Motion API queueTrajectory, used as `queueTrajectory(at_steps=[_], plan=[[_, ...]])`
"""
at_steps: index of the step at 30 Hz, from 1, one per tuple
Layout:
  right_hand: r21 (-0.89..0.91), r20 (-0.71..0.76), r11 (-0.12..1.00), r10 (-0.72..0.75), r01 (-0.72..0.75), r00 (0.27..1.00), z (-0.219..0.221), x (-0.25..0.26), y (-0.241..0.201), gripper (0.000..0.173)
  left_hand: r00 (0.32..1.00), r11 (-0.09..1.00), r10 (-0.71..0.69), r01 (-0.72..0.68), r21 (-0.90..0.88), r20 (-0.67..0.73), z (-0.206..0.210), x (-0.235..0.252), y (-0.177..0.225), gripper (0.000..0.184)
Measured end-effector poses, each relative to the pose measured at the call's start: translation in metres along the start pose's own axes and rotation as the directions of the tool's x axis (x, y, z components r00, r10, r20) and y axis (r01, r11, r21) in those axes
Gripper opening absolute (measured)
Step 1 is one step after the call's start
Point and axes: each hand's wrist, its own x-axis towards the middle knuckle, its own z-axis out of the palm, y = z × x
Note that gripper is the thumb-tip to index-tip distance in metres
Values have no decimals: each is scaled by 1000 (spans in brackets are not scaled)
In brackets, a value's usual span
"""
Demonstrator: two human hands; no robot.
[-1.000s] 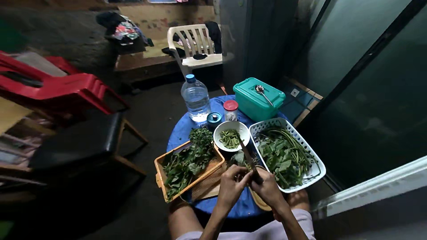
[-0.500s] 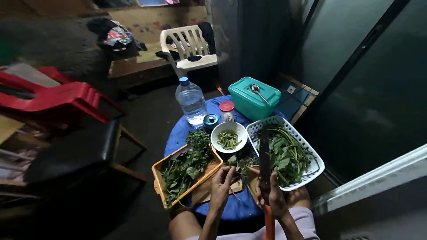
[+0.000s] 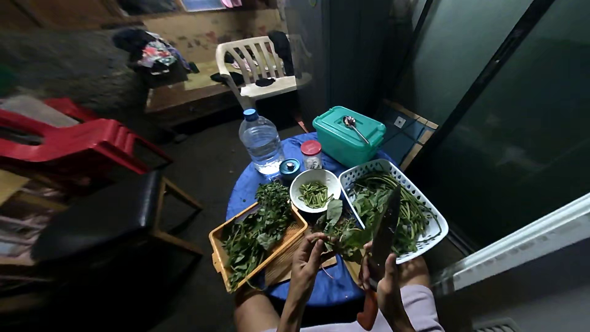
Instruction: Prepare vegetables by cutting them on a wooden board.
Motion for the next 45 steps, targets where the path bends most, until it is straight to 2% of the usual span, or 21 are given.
queueTrajectory(at_steps=[5, 7, 8, 10, 12, 15, 17, 20, 22, 25, 29, 33, 39, 41, 42, 44, 45], plan=[[-16, 4, 1000, -16, 16, 1000, -1, -1, -1, 74, 1000, 1000, 15, -15, 7, 10, 0, -1, 5, 20], [-5, 11, 1000, -16, 16, 1000, -3, -1, 2, 76, 995, 987, 95, -98, 126, 24, -2, 0, 5, 20], [-13, -1, 1000, -7, 7, 1000, -3, -1, 3, 79, 985, 949, 170, -175, 261, 43, -3, 2, 3, 20], [-22, -2, 999, 28, -28, 1000, -2, -1, 0, 83, 949, 788, 295, -306, 534, 109, -9, 6, -2, 19], [67, 70, 992, 106, -111, 992, 0, 1, -4, 86, 936, 656, 322, -330, 679, 143, -8, 8, -1, 19], [173, 299, 941, 231, -291, 926, 3, 12, -7, 93, 943, 644, 279, -324, 693, 181, 0, 6, 4, 17], [179, 388, 919, 262, -351, 884, 7, 22, -4, 93, 939, 654, 263, -342, 675, 220, 5, 3, 7, 17], [135, 376, 891, 359, -434, 854, 15, 28, -1, 87, 921, 650, 301, -389, 653, 248, 9, 2, 11, 16], [94, 311, 870, 437, -485, 844, 21, 26, 2, 86, 919, 656, 324, -389, 647, 223, 10, 1, 13, 18], [97, 271, 858, 466, -505, 843, 25, 23, 8, 90, 919, 665, 356, -375, 646, 166, 10, -1, 11, 16], [117, 93, 909, 392, -401, 915, 31, 22, 12, 82, 901, 673, 418, -392, 627, 115, 21, -9, -4, 17], [-49, -137, 962, 258, -267, 956, 31, 29, 10, 68, 854, 578, 492, -466, 670, 169, 29, -11, -28, 16], [-242, -236, 917, 263, -319, 936, 3, 63, 12, 72, 774, 492, 568, -592, 638, 279, 32, -8, -62, 12], [-439, -273, 856, 164, -274, 948, -15, 78, 8, 68, 801, 509, 547, -549, 663, 243, 29, -3, -70, 12], [-580, -272, 788, 53, -208, 961, -25, 83, 8, 65, 831, 538, 517, -503, 676, 207, 24, 0, -76, 13], [-817, -170, 574, -162, -48, 972, -44, 99, 7, 56, 880, 568, 457, -402, 719, 130, 10, 18, -88, 18], [-873, -125, 488, -191, -17, 974, -51, 108, 6, 53, 904, 570, 416, -341, 747, 95, 3, 31, -93, 22]])
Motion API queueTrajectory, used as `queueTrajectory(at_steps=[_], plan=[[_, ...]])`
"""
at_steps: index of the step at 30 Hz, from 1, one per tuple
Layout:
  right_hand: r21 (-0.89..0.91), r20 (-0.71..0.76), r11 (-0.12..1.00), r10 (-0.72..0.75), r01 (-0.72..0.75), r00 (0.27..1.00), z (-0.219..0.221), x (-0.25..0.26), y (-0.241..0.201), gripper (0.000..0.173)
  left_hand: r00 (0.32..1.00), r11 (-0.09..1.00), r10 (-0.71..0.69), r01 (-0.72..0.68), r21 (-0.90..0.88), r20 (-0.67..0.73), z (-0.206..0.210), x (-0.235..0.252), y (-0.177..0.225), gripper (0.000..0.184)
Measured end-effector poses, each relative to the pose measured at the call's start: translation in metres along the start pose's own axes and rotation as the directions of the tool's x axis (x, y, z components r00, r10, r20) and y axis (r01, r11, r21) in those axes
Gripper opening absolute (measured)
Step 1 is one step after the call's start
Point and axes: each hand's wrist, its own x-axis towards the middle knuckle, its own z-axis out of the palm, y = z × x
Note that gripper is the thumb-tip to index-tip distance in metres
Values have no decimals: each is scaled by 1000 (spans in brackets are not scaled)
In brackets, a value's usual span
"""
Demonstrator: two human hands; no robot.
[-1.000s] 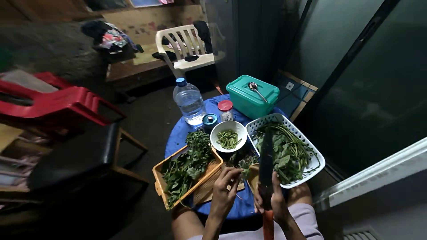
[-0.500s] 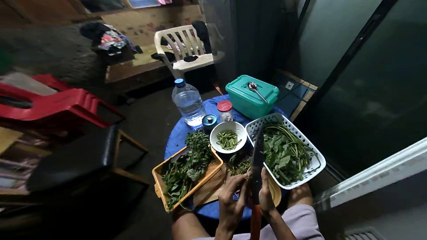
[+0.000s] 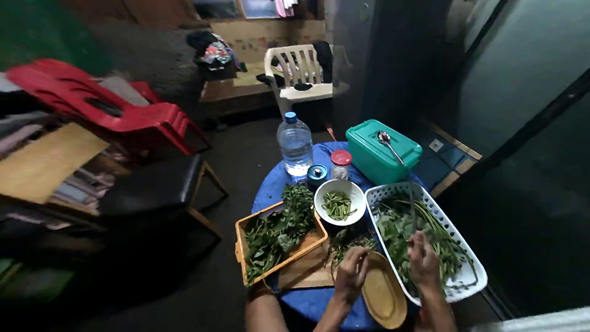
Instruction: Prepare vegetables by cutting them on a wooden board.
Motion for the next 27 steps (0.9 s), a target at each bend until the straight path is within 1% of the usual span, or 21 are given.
queueTrajectory(at_steps=[1, 2, 3, 4, 6, 8, 10, 11, 13, 16, 18, 19, 21, 22, 24, 25, 27], plan=[[-63, 27, 998, 2, -1, 1000, -1, 8, 5, 53, 996, 996, -79, 78, 36, 38, 1, 7, -12, 29], [-99, 92, 993, 67, -58, 994, -1, 13, 8, 56, 978, 982, -180, 173, 77, 103, -1, 15, -23, 40], [-116, 171, 982, 168, -150, 971, 0, 16, 9, 61, 946, 958, -278, 262, 116, 166, -4, 22, -31, 50], [-112, 247, 966, 256, -235, 935, 3, 15, 13, 65, 926, 940, -334, 311, 142, 177, -9, 26, -38, 52], [-38, 350, 929, 359, -369, 865, 9, 5, 20, 69, 915, 915, -386, 362, 178, 120, -27, 32, -46, 44], [45, 387, 896, 392, -441, 835, 15, -12, 30, 68, 903, 883, -429, 416, 216, 17, -57, 29, -52, 35], [100, 430, 861, 415, -499, 802, 16, -25, 40, 68, 870, 821, -483, 490, 294, -100, -96, 23, -67, 29], [125, 445, 840, 428, -528, 786, 15, -30, 43, 67, 843, 774, -513, 536, 336, -162, -118, 21, -75, 28], [181, 470, 795, 448, -580, 761, 11, -39, 45, 65, 772, 662, -584, 632, 403, -252, -165, 24, -92, 29], [270, 474, 738, 457, -618, 753, 6, -48, 51, 68, 609, 435, -727, 766, 472, -318, -220, 41, -120, 30], [300, 460, 722, 463, -624, 758, 4, -52, 50, 69, 496, 282, -811, 797, 534, -312, -236, 53, -137, 30], [310, 455, 716, 465, -625, 759, 4, -52, 49, 69, 451, 224, -840, 794, 565, -301, -239, 57, -145, 29], [316, 456, 711, 466, -628, 758, 1, -53, 43, 69, 382, 150, -882, 783, 604, -276, -238, 64, -153, 30], [319, 456, 714, 461, -623, 762, 0, -54, 41, 69, 360, 130, -894, 779, 613, -268, -236, 67, -157, 31], [322, 463, 743, 417, -587, 782, -3, -56, 40, 69, 357, 119, -895, 768, 629, -267, -231, 70, -161, 29], [325, 461, 754, 401, -570, 792, -4, -57, 40, 69, 375, 137, -889, 764, 630, -262, -232, 72, -162, 29], [329, 452, 759, 395, -561, 800, -7, -59, 37, 69, 449, 225, -860, 758, 612, -241, -239, 76, -161, 30]])
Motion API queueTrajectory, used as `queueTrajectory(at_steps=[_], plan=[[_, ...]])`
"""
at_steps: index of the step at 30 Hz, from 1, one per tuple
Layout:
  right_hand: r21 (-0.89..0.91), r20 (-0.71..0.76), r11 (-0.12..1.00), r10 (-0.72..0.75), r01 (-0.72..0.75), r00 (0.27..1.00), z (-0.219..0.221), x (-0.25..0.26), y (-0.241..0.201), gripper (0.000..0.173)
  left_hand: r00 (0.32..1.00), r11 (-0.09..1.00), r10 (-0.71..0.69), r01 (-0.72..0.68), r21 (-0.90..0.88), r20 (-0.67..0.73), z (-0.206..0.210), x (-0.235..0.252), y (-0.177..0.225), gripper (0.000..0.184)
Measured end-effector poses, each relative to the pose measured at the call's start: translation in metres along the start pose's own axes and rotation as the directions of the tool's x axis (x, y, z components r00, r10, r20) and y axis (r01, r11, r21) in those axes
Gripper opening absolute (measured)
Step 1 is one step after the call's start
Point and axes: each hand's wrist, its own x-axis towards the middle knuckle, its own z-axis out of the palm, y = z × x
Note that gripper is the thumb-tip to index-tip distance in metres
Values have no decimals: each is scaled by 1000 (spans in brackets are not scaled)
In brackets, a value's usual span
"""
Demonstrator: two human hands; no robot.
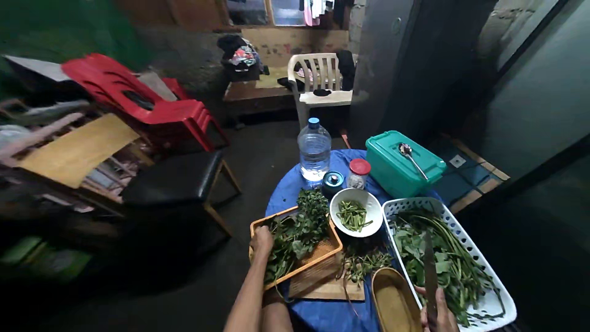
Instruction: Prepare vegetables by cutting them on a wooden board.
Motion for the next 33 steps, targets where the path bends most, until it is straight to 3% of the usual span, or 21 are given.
queueTrajectory(at_steps=[4, 8, 11, 16, 20, 24, 26, 29, 33], plan=[[19, -1, 999, 32, -32, 999, 0, -5, -6, 69, 977, 961, 185, -203, -189, -109, -44, -19, 12, 26], [46, 19, 999, -22, 22, 1000, 3, -8, -2, 69, 952, 873, 286, -304, -381, -105, -77, -60, 20, 23], [80, 49, 996, -49, 45, 998, 11, -13, -1, 69, 909, 774, 384, -412, -481, -162, -72, -87, 27, 21], [146, 77, 982, -136, 124, 988, 27, -22, -11, 71, 744, 638, 540, -667, -384, -394, -36, -130, 62, 21], [254, 127, 930, -303, 264, 945, 41, -32, -26, 77, 776, 511, 603, -554, -657, -185, -6, -173, 97, 16], [298, 118, 863, -457, 408, 882, 58, -34, -37, 100, 724, 456, 689, -400, -795, 30, 37, -234, 122, 14], [203, 39, 871, -463, 447, 885, 65, -36, -45, 90, 707, 436, 704, -357, -826, 65, 53, -255, 129, 12], [63, -57, 900, -429, 432, 901, 62, -27, -50, 58, 671, 419, 737, -356, -836, 84, 69, -272, 141, 13], [-181, -179, 895, -437, 407, 882, 44, -7, -41, 56, 640, 487, 741, -302, -820, 204, 87, -277, 162, 14]])
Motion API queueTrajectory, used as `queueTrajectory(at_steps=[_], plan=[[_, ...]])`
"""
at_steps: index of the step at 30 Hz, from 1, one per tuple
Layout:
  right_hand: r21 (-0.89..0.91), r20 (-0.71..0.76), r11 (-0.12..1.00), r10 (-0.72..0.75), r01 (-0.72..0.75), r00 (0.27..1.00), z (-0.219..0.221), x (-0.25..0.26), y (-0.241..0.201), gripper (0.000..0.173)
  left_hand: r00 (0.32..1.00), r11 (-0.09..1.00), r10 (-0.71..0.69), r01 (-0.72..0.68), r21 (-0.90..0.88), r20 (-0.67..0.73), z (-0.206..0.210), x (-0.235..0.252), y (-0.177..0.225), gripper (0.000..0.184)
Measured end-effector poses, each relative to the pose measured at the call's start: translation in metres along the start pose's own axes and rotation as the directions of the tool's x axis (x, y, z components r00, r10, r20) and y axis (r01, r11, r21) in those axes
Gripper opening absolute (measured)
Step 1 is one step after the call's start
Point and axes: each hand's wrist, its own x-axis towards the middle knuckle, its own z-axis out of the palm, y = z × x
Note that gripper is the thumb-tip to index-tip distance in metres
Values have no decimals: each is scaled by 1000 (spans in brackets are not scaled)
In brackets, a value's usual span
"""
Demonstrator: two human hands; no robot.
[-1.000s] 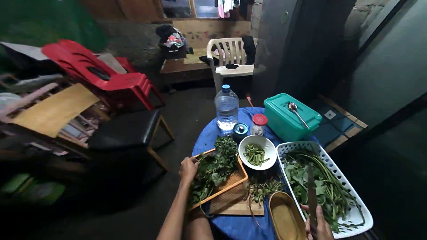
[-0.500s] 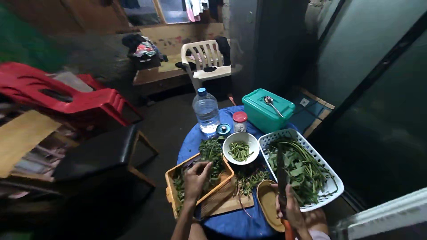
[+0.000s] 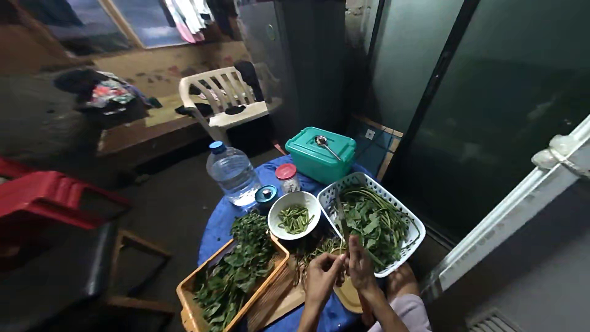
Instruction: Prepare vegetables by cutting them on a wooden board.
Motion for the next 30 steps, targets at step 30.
queueTrajectory(at_steps=[30], plan=[[-399, 51, 894, 241, -201, 969, -27, 56, 52, 68, 914, 863, -86, 267, 428, -396, -131, 24, -62, 45]])
